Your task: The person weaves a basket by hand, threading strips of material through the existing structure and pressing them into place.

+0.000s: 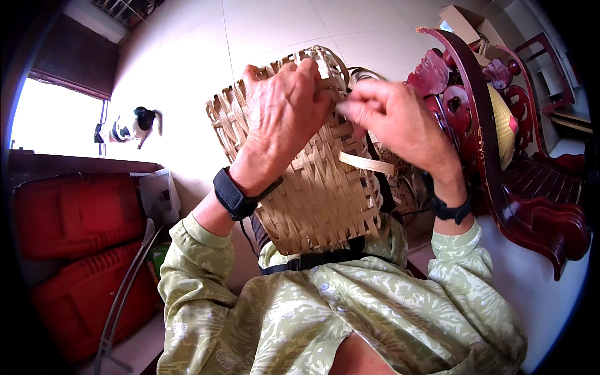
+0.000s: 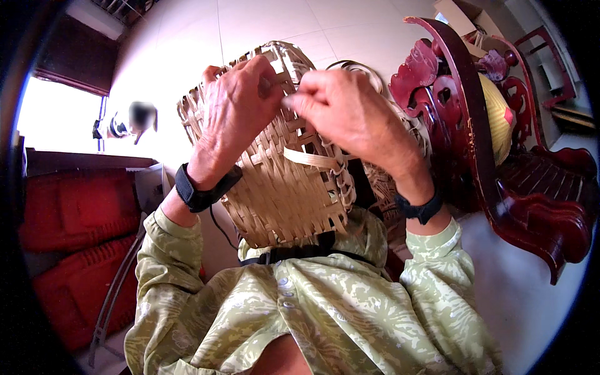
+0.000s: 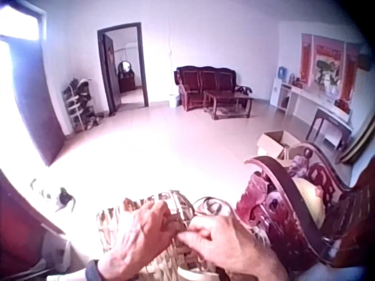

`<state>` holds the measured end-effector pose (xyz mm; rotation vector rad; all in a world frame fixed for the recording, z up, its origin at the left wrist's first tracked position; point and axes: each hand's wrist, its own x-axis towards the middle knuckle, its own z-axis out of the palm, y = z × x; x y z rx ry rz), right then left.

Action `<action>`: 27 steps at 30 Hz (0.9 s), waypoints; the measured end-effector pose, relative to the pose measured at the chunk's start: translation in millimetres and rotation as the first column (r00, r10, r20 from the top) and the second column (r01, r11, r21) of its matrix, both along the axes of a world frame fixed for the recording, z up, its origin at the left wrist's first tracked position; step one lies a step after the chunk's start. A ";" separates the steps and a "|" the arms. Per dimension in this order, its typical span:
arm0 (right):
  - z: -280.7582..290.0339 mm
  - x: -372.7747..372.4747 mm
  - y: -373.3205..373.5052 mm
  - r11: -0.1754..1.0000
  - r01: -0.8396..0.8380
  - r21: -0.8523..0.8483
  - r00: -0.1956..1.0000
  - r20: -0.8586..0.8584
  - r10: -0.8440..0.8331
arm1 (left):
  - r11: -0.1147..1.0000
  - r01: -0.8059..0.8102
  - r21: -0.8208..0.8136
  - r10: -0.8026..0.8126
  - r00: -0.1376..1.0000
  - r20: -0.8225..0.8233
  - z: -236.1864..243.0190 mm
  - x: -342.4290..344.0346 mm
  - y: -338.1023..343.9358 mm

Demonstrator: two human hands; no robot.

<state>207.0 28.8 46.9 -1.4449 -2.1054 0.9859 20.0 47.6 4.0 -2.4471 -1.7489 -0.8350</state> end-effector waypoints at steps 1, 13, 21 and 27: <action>-11.7 5.1 6.8 0.986 -0.011 0.165 0.991 -0.131 0.033 | 1.000 -0.004 0.003 0.004 1.000 -0.006 1.3 0.6 -0.6; -6.0 -10.1 -24.9 0.974 0.222 0.035 0.964 -0.157 -0.214 | 0.995 0.104 -0.008 -0.103 0.994 0.041 8.5 -10.1 -1.2; -19.5 -38.2 5.0 0.932 0.209 0.297 0.967 0.081 -0.243 | 0.981 0.195 0.000 -0.194 0.976 0.097 11.3 -16.8 -3.1; -19.1 -34.1 7.9 0.948 0.141 0.285 0.982 0.078 -0.170 | 0.991 0.116 0.071 -0.121 0.989 0.081 -0.6 -10.0 -1.2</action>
